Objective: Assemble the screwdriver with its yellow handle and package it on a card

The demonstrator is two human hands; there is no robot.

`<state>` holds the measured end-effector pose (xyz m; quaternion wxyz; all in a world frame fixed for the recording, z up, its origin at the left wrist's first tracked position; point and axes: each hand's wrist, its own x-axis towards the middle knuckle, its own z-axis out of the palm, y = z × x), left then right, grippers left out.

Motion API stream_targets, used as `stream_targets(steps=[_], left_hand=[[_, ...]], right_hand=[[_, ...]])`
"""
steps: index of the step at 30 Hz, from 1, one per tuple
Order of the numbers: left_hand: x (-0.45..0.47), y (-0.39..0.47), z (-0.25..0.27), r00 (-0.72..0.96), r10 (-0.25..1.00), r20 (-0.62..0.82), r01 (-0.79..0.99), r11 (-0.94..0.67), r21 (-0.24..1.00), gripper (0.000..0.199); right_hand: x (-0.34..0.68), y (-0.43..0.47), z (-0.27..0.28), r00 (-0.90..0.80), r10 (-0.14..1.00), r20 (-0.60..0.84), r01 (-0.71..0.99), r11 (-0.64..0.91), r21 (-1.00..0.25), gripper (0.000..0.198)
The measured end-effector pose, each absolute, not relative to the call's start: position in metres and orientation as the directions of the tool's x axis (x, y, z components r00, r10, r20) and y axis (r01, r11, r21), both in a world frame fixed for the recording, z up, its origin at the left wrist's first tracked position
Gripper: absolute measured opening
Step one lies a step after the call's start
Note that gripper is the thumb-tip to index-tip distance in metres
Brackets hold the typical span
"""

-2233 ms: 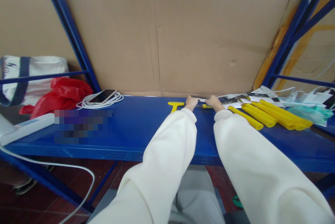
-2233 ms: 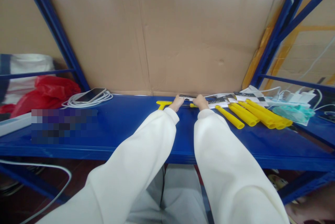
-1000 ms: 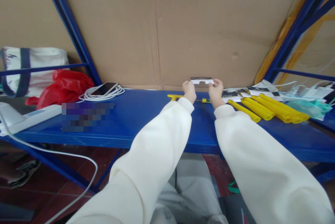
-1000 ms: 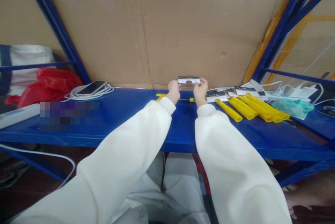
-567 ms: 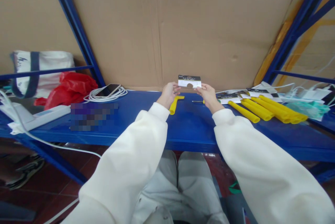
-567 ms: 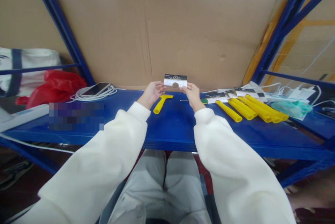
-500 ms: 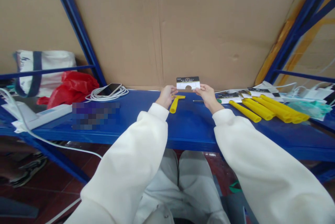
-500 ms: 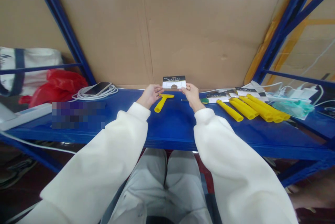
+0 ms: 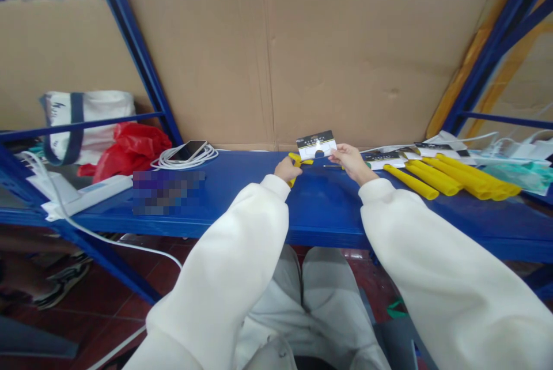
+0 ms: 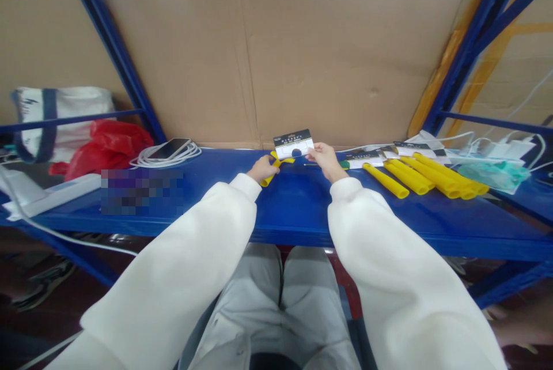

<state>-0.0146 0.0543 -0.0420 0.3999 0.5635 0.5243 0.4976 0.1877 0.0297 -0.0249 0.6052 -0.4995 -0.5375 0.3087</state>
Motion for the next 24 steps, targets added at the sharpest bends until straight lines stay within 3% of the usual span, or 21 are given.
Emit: stream_targets(steps=[3,7,11,15,19,24], left_hand=[[-0.015,0.057,-0.037,-0.131,0.986,0.103,0.271,-0.065,0.961,0.019],[-0.017,0.059,-0.027,-0.264,0.963,0.057,0.019,-0.054,0.998,0.005],[-0.022,0.061,-0.021,-0.364,0.931,-0.021,-0.230,-0.068,0.971,0.014],[-0.027,0.059,-0.016,-0.450,0.891,-0.066,-0.350,-0.107,0.931,0.015],[-0.026,0.051,-0.012,-0.430,0.889,-0.155,-0.392,-0.030,0.919,0.022],[-0.020,0.049,-0.015,-0.271,0.958,-0.095,-0.385,-0.017,0.923,0.015]], right_hand=[[0.186,0.027,-0.024,0.228,0.917,0.328,0.138,0.302,-0.943,0.019],[0.185,0.025,-0.022,0.215,0.923,0.319,0.127,0.298,-0.946,0.017],[0.183,0.024,-0.020,0.189,0.934,0.303,0.095,0.290,-0.952,0.015],[0.180,0.020,-0.018,0.118,0.945,0.305,0.081,0.297,-0.951,0.019],[0.176,0.014,-0.017,0.048,0.955,0.291,0.038,0.290,-0.956,0.020],[0.170,0.010,-0.017,-0.028,0.956,0.292,-0.017,0.292,-0.956,0.020]])
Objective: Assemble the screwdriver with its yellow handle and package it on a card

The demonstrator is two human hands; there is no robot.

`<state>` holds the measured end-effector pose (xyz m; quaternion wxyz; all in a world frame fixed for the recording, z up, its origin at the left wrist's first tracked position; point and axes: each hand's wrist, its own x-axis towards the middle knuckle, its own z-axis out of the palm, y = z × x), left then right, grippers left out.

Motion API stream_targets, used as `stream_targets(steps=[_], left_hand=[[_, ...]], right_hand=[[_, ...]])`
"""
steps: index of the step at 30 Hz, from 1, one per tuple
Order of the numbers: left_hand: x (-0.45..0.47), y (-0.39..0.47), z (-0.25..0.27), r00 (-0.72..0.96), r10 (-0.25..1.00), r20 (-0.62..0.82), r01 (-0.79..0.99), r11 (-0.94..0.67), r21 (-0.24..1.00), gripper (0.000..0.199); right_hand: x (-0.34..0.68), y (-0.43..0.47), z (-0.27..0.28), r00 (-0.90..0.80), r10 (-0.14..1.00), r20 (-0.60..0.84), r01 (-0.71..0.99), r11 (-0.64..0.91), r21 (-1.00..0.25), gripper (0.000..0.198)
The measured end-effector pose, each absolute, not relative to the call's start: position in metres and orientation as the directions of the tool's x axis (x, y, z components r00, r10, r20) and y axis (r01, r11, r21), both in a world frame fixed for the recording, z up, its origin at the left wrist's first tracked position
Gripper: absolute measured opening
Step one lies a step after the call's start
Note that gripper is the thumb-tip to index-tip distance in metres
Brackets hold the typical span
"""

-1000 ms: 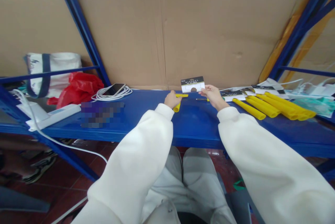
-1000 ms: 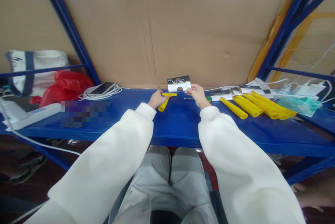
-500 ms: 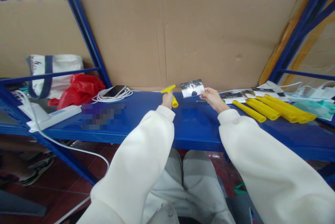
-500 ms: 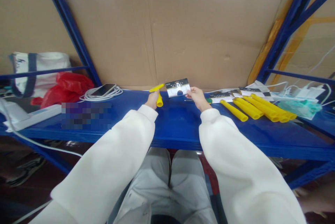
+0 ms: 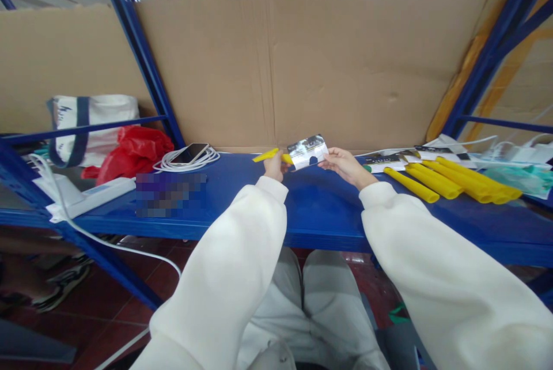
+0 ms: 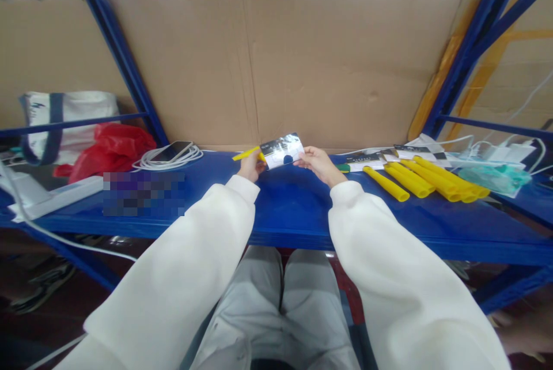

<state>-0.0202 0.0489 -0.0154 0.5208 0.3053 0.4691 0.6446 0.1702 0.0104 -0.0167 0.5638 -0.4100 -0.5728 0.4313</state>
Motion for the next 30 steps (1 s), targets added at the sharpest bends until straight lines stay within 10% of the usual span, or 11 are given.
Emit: stream_targets(steps=[30], left_hand=[[-0.009,0.050,-0.021,0.080,0.990,0.112,-0.520,-0.055,0.853,0.007]], right_hand=[[0.167,0.014,-0.025,-0.055,0.963,0.264,-0.122,0.256,-0.959,0.026]])
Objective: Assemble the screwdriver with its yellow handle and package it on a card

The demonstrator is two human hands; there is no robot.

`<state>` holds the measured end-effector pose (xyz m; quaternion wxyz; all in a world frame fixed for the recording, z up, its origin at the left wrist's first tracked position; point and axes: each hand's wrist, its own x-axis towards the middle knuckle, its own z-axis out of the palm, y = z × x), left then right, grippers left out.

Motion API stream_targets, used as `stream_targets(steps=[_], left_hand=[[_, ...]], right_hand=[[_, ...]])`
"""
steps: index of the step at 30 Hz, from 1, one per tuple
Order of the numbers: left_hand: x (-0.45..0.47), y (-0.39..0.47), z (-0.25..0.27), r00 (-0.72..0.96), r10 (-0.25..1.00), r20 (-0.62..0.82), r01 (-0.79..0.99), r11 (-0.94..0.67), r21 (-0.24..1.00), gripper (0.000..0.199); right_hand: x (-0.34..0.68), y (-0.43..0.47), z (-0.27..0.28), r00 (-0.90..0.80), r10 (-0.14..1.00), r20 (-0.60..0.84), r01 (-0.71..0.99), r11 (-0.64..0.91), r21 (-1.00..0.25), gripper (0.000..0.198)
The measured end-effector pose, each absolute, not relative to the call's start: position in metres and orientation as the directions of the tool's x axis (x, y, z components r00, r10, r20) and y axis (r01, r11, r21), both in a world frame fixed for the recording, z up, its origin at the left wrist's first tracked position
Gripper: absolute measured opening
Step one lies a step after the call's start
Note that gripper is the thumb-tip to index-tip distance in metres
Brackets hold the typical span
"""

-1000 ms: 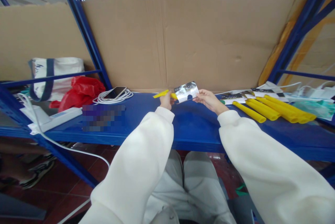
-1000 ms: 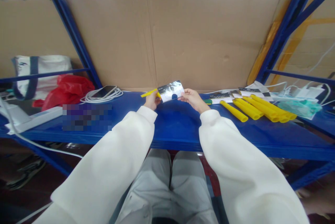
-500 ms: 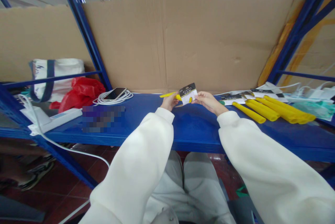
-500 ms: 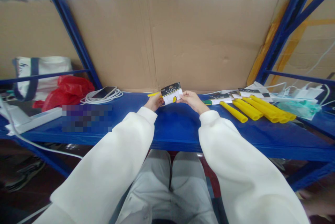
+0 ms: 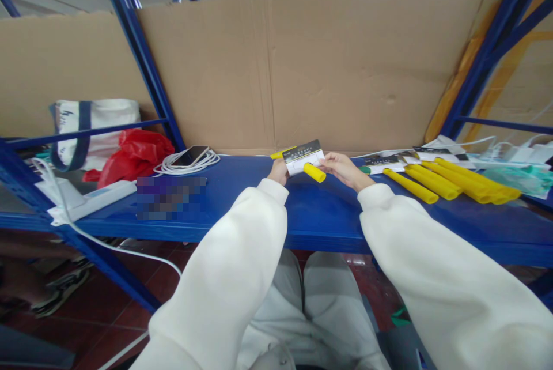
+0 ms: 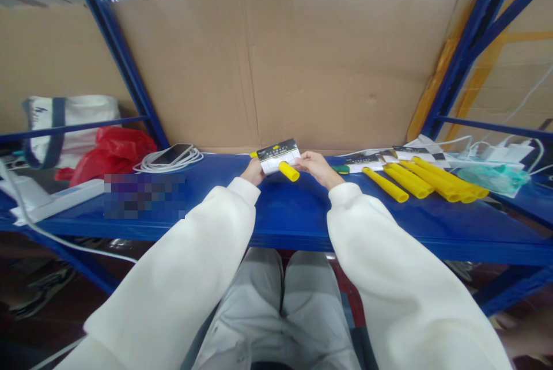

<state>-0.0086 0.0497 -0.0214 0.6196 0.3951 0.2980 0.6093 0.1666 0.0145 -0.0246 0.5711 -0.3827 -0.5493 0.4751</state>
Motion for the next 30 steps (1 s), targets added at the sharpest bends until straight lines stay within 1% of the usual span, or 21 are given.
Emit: stream_targets(steps=[5,7,9,12,15,20,24,27,30], left_hand=[[-0.0114,0.0509,-0.0222,0.103,0.991,0.082,-0.437,-0.029,0.899,0.007],[-0.0109,0.0505,-0.0221,0.093,0.993,0.074,-0.400,-0.031,0.916,0.004],[-0.0095,0.0500,-0.0215,0.077,0.995,0.058,-0.358,-0.027,0.933,0.005],[-0.0077,0.0498,-0.0200,0.046,0.999,0.025,-0.292,-0.010,0.956,0.017],[-0.0074,0.0501,-0.0193,0.031,0.999,0.023,-0.256,-0.014,0.966,0.030],[-0.0094,0.0517,-0.0188,0.098,0.995,0.031,-0.254,-0.005,0.967,0.054],[-0.0118,0.0553,-0.0180,0.183,0.982,0.036,-0.295,0.020,0.955,0.070],[-0.0130,0.0571,-0.0174,0.266,0.962,0.066,-0.350,0.033,0.936,0.075],[-0.0125,0.0550,-0.0169,0.282,0.957,0.069,-0.342,0.032,0.939,0.067]], right_hand=[[0.1667,0.0141,-0.0237,-0.022,0.962,0.273,-0.126,0.268,-0.955,0.023],[0.1676,0.0156,-0.0239,0.007,0.960,0.280,-0.120,0.279,-0.953,0.021],[0.1682,0.0174,-0.0239,0.041,0.956,0.290,-0.112,0.293,-0.950,0.020],[0.1685,0.0187,-0.0234,0.078,0.949,0.305,-0.115,0.312,-0.943,0.021],[0.1683,0.0177,-0.0226,0.091,0.944,0.317,-0.129,0.327,-0.936,0.024],[0.1675,0.0152,-0.0213,0.118,0.948,0.294,-0.137,0.309,-0.941,0.024],[0.1666,0.0144,-0.0206,0.132,0.950,0.285,-0.136,0.302,-0.944,0.022],[0.1665,0.0145,-0.0204,0.152,0.945,0.288,-0.140,0.309,-0.941,0.021],[0.1668,0.0154,-0.0210,0.174,0.942,0.287,-0.134,0.311,-0.941,0.020]])
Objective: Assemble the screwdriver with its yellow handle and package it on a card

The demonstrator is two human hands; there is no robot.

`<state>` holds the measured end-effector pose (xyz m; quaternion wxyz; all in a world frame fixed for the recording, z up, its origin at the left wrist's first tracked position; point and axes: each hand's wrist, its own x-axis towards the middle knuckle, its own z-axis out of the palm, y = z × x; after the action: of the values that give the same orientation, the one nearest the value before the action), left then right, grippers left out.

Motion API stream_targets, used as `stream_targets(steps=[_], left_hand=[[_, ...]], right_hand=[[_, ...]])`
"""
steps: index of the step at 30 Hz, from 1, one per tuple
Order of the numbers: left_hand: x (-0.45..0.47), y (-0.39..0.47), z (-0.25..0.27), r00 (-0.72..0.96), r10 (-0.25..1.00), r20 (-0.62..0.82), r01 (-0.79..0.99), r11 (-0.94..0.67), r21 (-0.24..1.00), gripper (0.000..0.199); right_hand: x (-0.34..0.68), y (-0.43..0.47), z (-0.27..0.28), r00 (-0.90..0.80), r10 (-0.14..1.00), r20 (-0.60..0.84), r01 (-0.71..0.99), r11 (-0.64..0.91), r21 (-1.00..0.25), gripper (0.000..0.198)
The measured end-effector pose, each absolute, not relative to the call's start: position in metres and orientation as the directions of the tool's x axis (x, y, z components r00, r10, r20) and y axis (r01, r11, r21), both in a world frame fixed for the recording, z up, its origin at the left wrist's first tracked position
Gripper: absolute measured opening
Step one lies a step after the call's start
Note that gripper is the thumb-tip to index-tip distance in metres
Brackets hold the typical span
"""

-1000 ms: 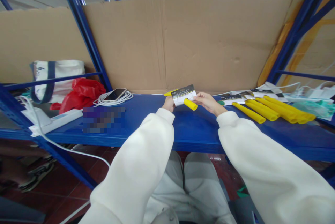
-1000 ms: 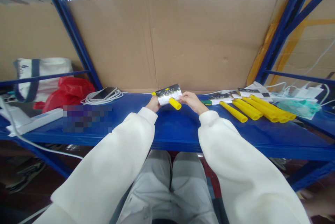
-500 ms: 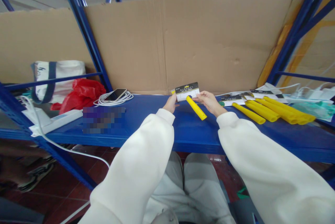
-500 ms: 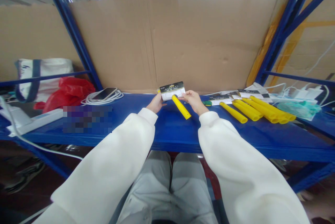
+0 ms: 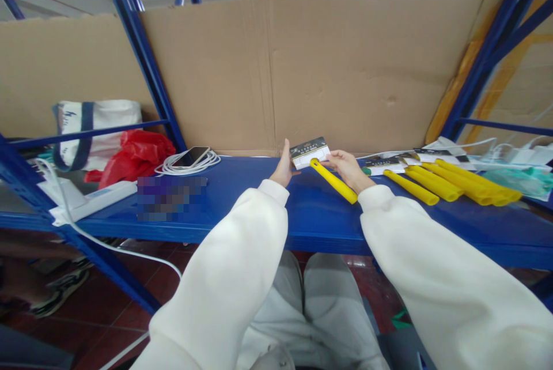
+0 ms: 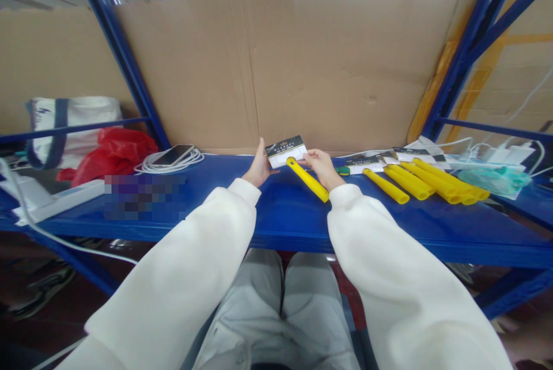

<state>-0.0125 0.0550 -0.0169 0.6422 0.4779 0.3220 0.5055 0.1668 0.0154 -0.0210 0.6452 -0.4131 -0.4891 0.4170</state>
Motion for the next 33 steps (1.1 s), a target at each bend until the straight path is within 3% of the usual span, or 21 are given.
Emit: stream_targets(steps=[4,8,17,23,33], left_hand=[[-0.010,0.050,-0.017,0.196,0.979,0.051,-0.234,-0.004,0.972,0.040],[-0.011,0.049,-0.019,0.164,0.986,0.037,-0.201,-0.004,0.980,0.026],[-0.012,0.043,-0.018,0.207,0.977,0.041,-0.198,0.001,0.980,0.028],[-0.009,0.031,-0.012,0.201,0.977,0.067,-0.309,-0.002,0.951,0.027],[-0.010,0.030,-0.008,0.130,0.990,0.048,-0.358,0.001,0.934,0.021]], right_hand=[[0.168,0.017,-0.023,0.181,0.939,0.292,-0.121,0.316,-0.941,0.019],[0.169,0.020,-0.025,0.208,0.921,0.329,-0.108,0.356,-0.928,0.019],[0.172,0.025,-0.025,0.249,0.911,0.330,-0.148,0.373,-0.916,0.022],[0.172,0.022,-0.024,0.196,0.924,0.328,-0.159,0.360,-0.919,0.021],[0.166,0.014,-0.023,0.045,0.942,0.333,-0.157,0.336,-0.929,0.052]])
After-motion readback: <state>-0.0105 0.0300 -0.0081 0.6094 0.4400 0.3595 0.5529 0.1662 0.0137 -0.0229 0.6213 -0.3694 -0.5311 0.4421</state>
